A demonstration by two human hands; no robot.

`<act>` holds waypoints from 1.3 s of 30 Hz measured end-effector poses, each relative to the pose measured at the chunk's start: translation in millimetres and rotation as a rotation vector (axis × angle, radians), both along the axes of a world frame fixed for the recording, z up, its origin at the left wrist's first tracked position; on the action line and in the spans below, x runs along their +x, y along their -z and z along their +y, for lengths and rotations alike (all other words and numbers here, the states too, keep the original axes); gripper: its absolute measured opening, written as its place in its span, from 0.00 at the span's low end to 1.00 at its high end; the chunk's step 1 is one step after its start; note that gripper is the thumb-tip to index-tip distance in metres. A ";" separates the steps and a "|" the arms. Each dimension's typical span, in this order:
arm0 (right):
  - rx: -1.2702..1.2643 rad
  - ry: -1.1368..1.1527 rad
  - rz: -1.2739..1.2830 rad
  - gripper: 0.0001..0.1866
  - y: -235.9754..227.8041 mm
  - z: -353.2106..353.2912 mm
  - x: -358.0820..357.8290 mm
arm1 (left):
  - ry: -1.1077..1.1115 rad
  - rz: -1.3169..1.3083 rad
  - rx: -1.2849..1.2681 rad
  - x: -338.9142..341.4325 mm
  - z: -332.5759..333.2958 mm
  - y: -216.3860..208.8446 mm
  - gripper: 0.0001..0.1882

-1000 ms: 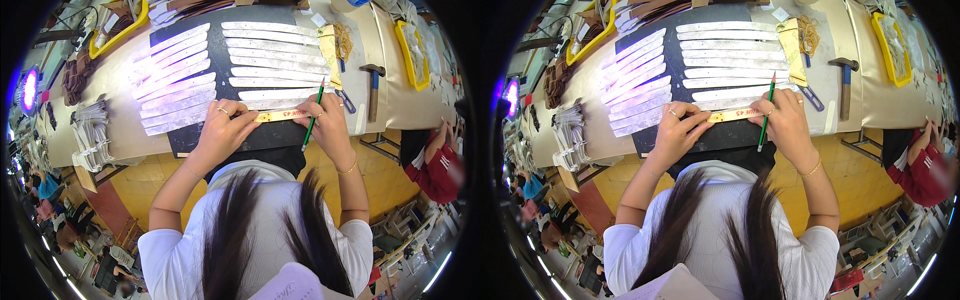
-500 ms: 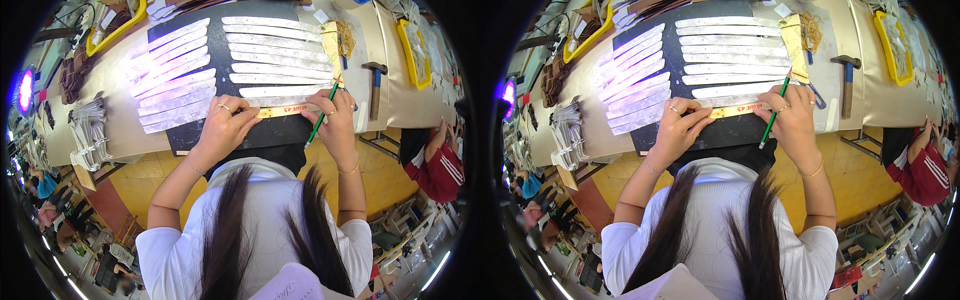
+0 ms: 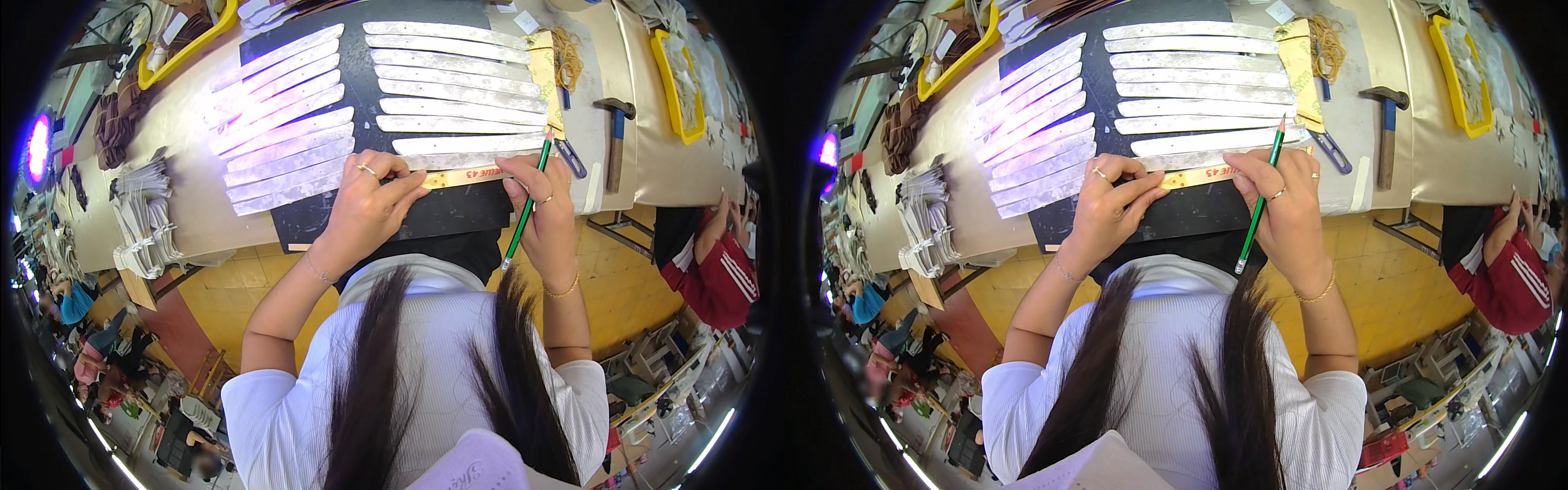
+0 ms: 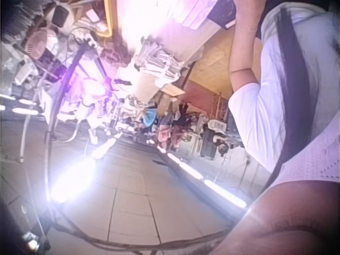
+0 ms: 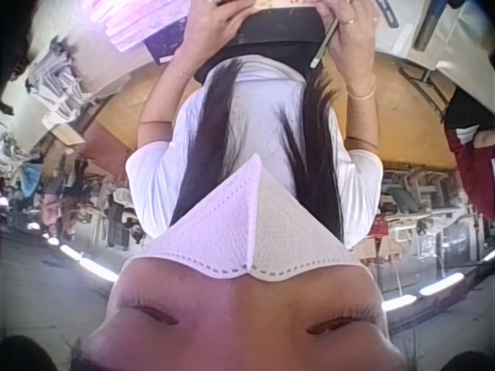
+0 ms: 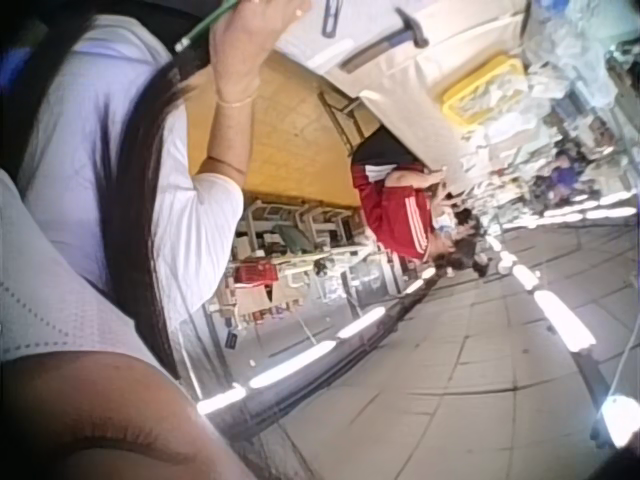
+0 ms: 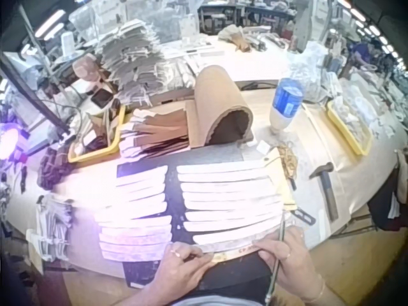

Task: The person uses a hammer to tap flat white strips on a black mat, then measures and marks them with a pencil and ruler. They gather the marked strips into a bundle and write on the bundle with a pen.

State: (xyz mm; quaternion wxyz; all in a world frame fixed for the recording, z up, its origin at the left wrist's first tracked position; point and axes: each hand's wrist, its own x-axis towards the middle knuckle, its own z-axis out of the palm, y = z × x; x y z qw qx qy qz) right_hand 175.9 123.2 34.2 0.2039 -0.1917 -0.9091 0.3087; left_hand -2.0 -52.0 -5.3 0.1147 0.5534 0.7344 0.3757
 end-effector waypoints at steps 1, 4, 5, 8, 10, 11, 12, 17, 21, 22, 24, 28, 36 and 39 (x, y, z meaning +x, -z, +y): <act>-0.003 -0.008 0.003 0.16 -0.2 -1.0 -0.5 | 0.000 -0.002 0.002 0.0 0.2 0.7 0.12; -0.032 -0.006 0.015 0.16 1.2 -4.2 -1.3 | -0.001 -0.001 0.005 0.0 0.1 0.0 0.12; -0.034 -0.010 0.007 0.16 0.6 -4.8 -1.5 | 0.001 0.000 0.007 0.1 0.3 0.2 0.12; -0.075 0.006 0.012 0.16 -0.8 -8.5 -1.5 | 0.005 0.003 0.003 -0.1 0.4 -0.5 0.11; -0.145 0.056 0.055 0.15 2.6 -14.9 -0.9 | -0.003 0.004 -0.001 0.8 0.5 -1.5 0.11; -0.197 0.045 0.046 0.15 2.0 -18.2 0.4 | -0.005 0.003 -0.003 1.3 0.8 -1.7 0.11; -0.249 0.034 0.037 0.14 0.9 -21.8 2.0 | -0.009 0.005 -0.009 1.9 1.1 -2.1 0.11; -0.289 -0.054 0.158 0.12 9.4 -32.4 -8.2 | -0.027 0.018 -0.021 4.9 2.6 -5.3 0.10; -0.183 -0.036 0.109 0.14 22.8 -36.5 -8.3 | -0.039 0.055 -0.034 7.1 3.4 -7.5 0.10; -0.167 -0.038 0.097 0.14 21.6 -36.6 -9.7 | -0.041 0.065 -0.036 7.6 4.2 -8.8 0.10; -0.136 -0.040 0.077 0.13 18.5 -37.6 -12.6 | -0.043 0.086 -0.039 8.0 4.2 -9.6 0.10; -0.071 -0.032 0.056 0.11 16.6 -39.1 -18.3 | -0.044 0.108 -0.037 8.4 3.8 -9.6 0.10; -0.164 0.014 -0.076 0.06 2.8 -40.0 -23.8 | -0.042 0.112 -0.044 8.3 3.6 -8.9 0.10; -0.165 0.035 -0.054 0.06 6.4 -41.5 -22.6 | -0.038 0.107 -0.051 8.1 3.4 -9.6 0.10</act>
